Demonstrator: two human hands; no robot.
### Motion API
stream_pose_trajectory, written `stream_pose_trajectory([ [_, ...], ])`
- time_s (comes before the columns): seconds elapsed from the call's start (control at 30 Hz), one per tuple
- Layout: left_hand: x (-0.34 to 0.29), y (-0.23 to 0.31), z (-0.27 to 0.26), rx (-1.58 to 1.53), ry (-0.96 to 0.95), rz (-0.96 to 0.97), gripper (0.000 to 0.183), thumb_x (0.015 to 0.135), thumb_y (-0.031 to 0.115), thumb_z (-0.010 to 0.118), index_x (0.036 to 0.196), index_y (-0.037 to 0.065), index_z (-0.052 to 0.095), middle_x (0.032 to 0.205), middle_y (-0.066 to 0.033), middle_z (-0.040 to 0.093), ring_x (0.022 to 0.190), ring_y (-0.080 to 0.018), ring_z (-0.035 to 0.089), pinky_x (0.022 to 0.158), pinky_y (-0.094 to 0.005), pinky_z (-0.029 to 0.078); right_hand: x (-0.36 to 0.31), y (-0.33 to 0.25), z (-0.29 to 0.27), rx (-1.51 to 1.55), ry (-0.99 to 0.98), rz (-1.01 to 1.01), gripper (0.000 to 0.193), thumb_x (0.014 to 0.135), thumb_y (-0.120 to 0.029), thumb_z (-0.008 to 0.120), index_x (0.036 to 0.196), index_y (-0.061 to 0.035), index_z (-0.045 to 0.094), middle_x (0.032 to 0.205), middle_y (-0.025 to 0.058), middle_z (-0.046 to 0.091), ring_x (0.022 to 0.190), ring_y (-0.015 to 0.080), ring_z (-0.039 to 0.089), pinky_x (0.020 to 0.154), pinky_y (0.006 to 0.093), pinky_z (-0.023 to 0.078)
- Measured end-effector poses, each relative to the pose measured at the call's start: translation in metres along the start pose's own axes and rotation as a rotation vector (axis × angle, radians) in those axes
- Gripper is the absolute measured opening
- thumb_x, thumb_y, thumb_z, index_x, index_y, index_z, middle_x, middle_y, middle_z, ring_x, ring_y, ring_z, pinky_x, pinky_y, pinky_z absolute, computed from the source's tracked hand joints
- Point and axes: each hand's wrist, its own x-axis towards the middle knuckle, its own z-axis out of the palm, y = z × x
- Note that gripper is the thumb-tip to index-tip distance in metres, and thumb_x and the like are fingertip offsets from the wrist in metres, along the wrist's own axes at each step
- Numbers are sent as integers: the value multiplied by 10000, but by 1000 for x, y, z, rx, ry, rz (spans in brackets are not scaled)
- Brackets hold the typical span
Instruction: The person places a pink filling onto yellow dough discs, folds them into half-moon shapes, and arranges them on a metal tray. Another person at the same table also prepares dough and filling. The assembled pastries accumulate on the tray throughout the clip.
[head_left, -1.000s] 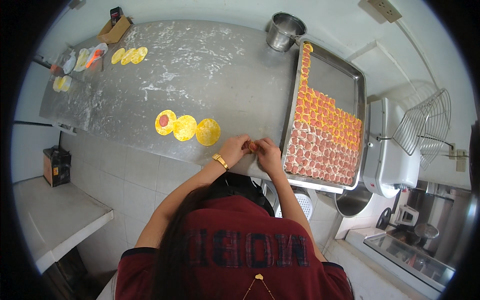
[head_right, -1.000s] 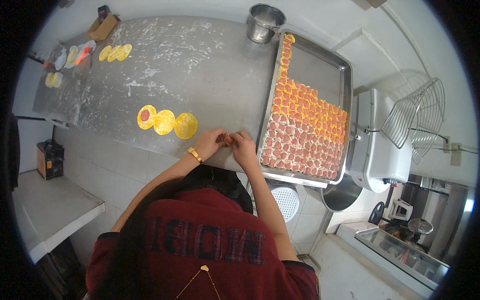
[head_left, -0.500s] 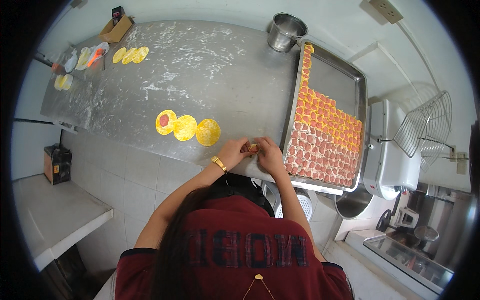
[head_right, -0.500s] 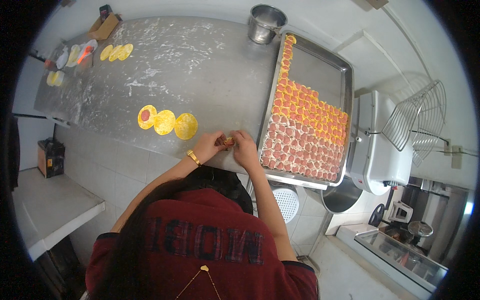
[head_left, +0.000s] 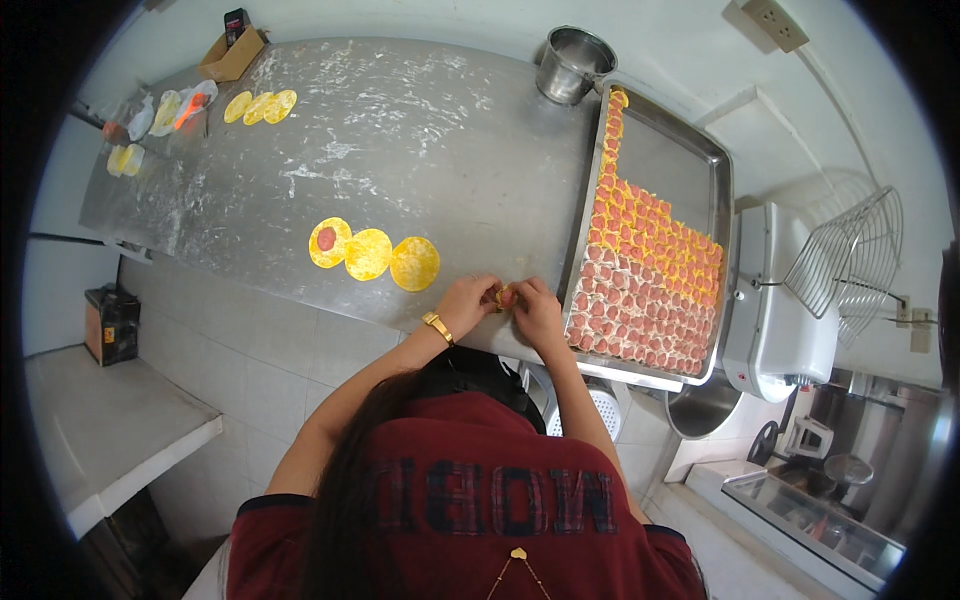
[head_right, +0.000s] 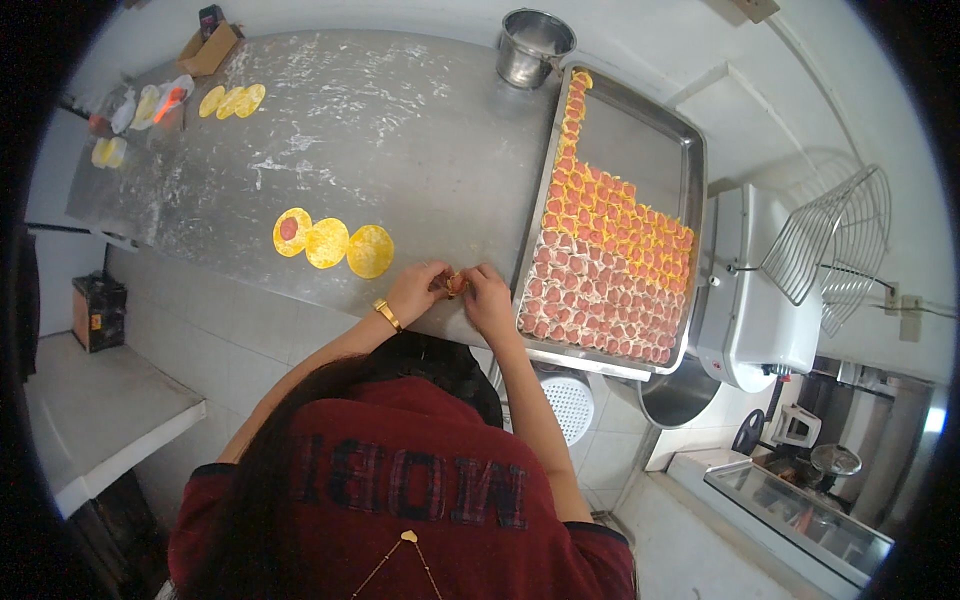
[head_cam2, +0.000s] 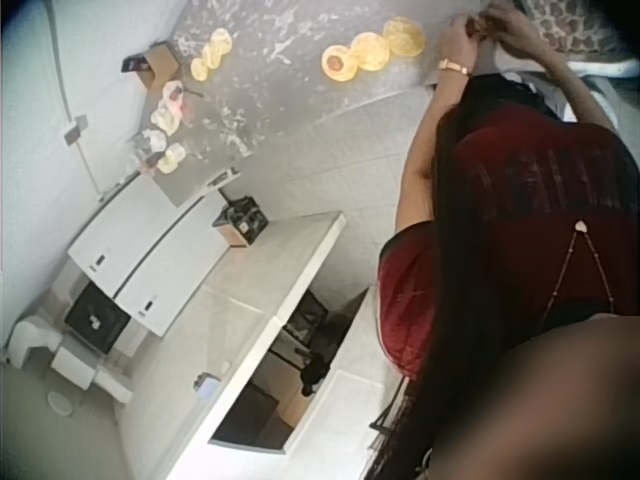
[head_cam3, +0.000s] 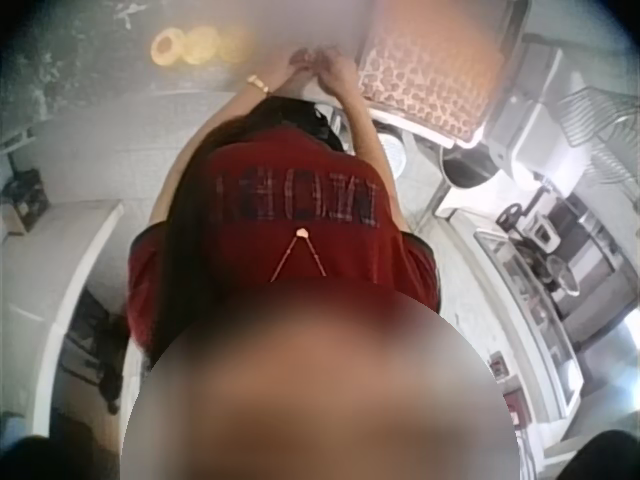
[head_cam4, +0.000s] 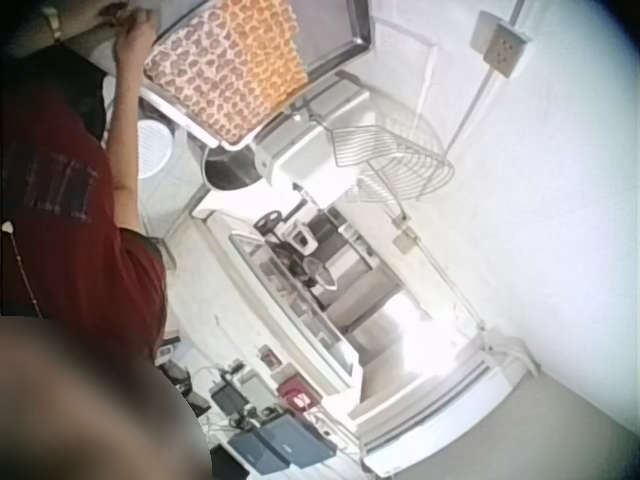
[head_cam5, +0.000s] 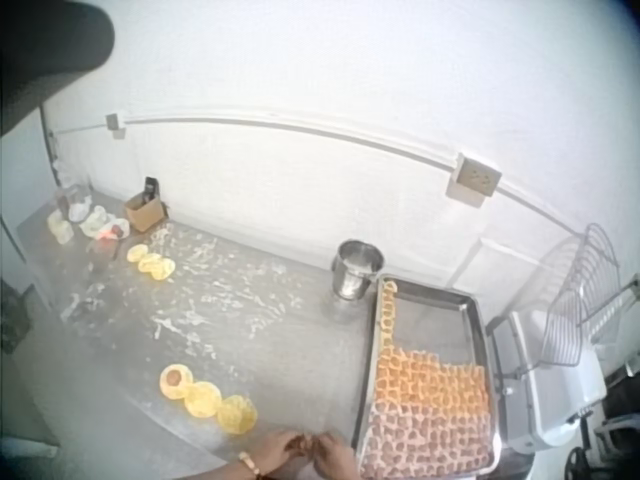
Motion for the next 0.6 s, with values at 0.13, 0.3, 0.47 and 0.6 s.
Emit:
stream_pose_trajectory([
  [0.13, 1, 1, 0, -42, 16, -23, 241, 702, 60, 713, 905, 41, 585, 799, -117, 633, 777, -284, 628, 688, -374, 498, 1, 2, 2, 18, 100, -2, 301, 702, 13, 599, 997, -45, 623, 921, 153, 574, 871, 363, 581, 753, 414, 477],
  [0.3, 3, 0, 1, 2, 32, 37, 223, 708, 54, 717, 899, 36, 604, 796, -109, 656, 739, -267, 647, 688, -354, 512, -2, 1, 8, -6, 90, 53, 288, 707, 29, 586, 980, -48, 632, 898, 146, 579, 845, 358, 587, 722, 409, 478],
  [0.47, 5, -1, 6, -53, 27, -64, 220, 706, 53, 724, 887, 29, 601, 810, -111, 657, 747, -258, 656, 696, -340, 522, 3, 3, 11, 23, 120, 13, 324, 688, 52, 584, 994, -46, 627, 910, 158, 576, 846, 369, 582, 724, 416, 477],
  [0.6, 5, 0, 8, -77, 59, -48, 213, 713, 53, 722, 884, 20, 599, 812, -119, 658, 758, -249, 663, 692, -331, 528, 0, 1, 10, -6, 145, 68, 331, 686, 59, 580, 998, -45, 625, 927, 158, 583, 856, 367, 585, 732, 424, 476],
])
